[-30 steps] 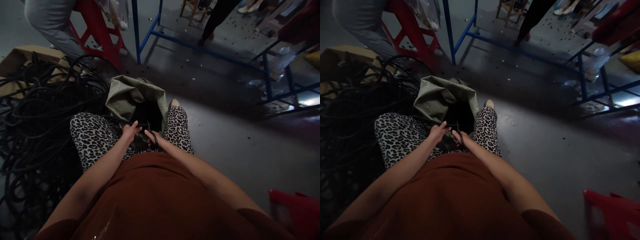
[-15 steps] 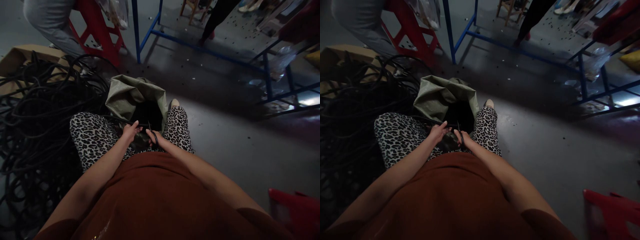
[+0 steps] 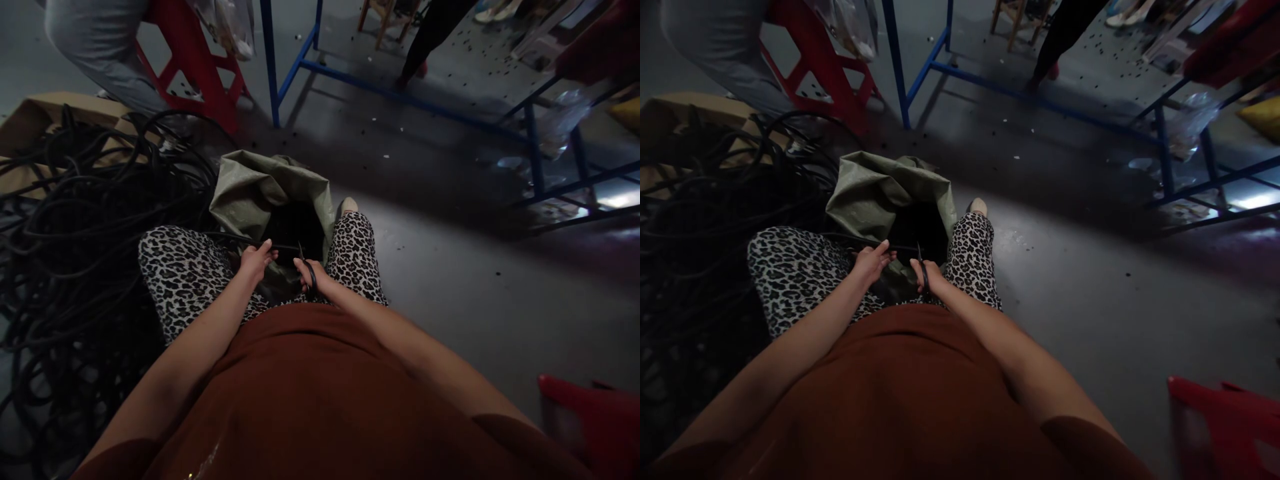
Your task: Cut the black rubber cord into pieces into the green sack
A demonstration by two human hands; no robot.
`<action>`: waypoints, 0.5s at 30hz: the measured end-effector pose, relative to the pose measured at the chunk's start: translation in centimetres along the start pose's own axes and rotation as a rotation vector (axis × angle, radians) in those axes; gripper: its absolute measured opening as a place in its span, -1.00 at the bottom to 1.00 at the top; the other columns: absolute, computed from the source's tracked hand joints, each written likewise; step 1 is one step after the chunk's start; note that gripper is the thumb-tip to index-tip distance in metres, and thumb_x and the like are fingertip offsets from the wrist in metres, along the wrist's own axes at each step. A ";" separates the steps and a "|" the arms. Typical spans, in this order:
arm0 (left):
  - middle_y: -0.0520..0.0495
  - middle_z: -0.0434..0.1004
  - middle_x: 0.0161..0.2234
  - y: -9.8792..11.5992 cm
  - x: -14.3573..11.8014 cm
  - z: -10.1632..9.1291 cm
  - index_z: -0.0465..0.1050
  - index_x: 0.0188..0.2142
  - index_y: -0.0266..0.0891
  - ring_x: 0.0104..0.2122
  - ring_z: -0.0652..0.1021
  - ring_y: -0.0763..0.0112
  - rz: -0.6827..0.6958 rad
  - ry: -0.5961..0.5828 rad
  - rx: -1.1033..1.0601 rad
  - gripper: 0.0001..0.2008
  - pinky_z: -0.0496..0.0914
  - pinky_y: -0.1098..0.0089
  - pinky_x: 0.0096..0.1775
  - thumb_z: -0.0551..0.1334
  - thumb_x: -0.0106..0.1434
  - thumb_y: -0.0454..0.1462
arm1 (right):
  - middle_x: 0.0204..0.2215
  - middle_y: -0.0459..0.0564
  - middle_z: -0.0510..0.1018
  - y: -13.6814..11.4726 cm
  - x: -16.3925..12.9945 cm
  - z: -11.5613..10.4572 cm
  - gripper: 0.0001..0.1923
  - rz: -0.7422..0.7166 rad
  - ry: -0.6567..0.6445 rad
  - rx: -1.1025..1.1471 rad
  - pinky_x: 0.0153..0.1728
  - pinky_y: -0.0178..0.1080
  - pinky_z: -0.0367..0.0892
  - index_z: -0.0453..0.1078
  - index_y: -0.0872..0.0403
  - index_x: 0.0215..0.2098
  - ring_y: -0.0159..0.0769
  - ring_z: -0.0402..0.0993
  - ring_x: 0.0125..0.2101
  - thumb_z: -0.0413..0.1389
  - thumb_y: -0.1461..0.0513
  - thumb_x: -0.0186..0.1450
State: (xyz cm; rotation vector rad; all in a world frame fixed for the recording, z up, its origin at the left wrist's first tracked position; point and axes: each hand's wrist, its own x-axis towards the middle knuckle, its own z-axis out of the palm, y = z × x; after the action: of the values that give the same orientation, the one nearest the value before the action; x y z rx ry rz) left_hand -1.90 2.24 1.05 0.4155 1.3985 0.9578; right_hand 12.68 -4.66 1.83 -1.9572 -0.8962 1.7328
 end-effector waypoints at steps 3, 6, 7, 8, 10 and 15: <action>0.01 0.41 -0.54 -0.2 0.2 -0.1 0.14 -0.45 -0.27 -0.56 0.53 0.42 0.002 0.012 -0.007 -0.73 0.46 0.37 -0.45 0.30 0.09 -0.36 | -0.79 -0.21 0.26 0.1 0.1 0.0 -0.60 0.009 0.011 -0.010 -0.83 -0.44 0.16 0.30 0.17 -0.37 -0.45 0.23 -0.86 -0.03 -0.01 0.37; 0.02 0.41 -0.53 -0.1 0.3 -0.2 0.16 -0.43 -0.29 -0.57 0.53 0.44 0.006 0.012 0.000 -0.75 0.46 0.37 -0.45 0.29 0.09 -0.36 | -0.78 -0.21 0.26 0.2 0.1 -0.1 -0.62 0.007 0.003 -0.029 -0.82 -0.44 0.15 0.30 0.17 -0.41 -0.46 0.24 -0.86 -0.01 0.02 0.36; 0.02 0.41 -0.54 -0.1 0.3 -0.2 0.16 -0.43 -0.29 -0.57 0.52 0.44 0.007 0.015 0.003 -0.75 0.46 0.38 -0.45 0.29 0.09 -0.36 | -0.78 -0.21 0.26 0.3 0.2 -0.1 -0.62 0.001 0.002 -0.038 -0.82 -0.44 0.15 0.30 0.16 -0.42 -0.46 0.24 -0.85 -0.01 0.03 0.36; 0.03 0.40 -0.54 -0.1 0.3 -0.2 0.17 -0.43 -0.29 -0.58 0.52 0.45 0.009 0.017 0.005 -0.75 0.46 0.38 -0.45 0.29 0.09 -0.36 | -0.78 -0.21 0.26 0.4 0.2 -0.1 -0.62 -0.007 0.002 -0.046 -0.81 -0.44 0.15 0.30 0.16 -0.44 -0.46 0.24 -0.85 0.00 0.03 0.36; 0.03 0.40 -0.54 0.0 0.4 -0.3 0.18 -0.43 -0.30 -0.58 0.52 0.46 0.013 0.015 0.003 -0.75 0.46 0.39 -0.45 0.31 0.08 -0.35 | -0.78 -0.20 0.26 0.5 0.3 -0.1 -0.61 -0.023 0.007 -0.062 -0.81 -0.44 0.15 0.28 0.15 -0.47 -0.46 0.24 -0.85 0.00 0.03 0.35; 0.03 0.39 -0.55 -0.1 0.7 -0.4 0.19 -0.44 -0.29 -0.58 0.52 0.45 0.033 0.006 -0.011 -0.76 0.47 0.37 -0.46 0.30 0.08 -0.35 | -0.77 -0.19 0.27 0.5 0.1 -0.2 -0.57 -0.034 0.038 -0.042 -0.82 -0.45 0.12 0.29 0.16 -0.47 -0.47 0.24 -0.85 0.00 -0.01 0.35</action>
State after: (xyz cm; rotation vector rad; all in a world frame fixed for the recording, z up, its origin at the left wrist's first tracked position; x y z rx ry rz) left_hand -2.32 2.57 0.45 0.4294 1.3947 0.9938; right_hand 12.97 -4.97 1.49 -1.9830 -0.9542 1.6653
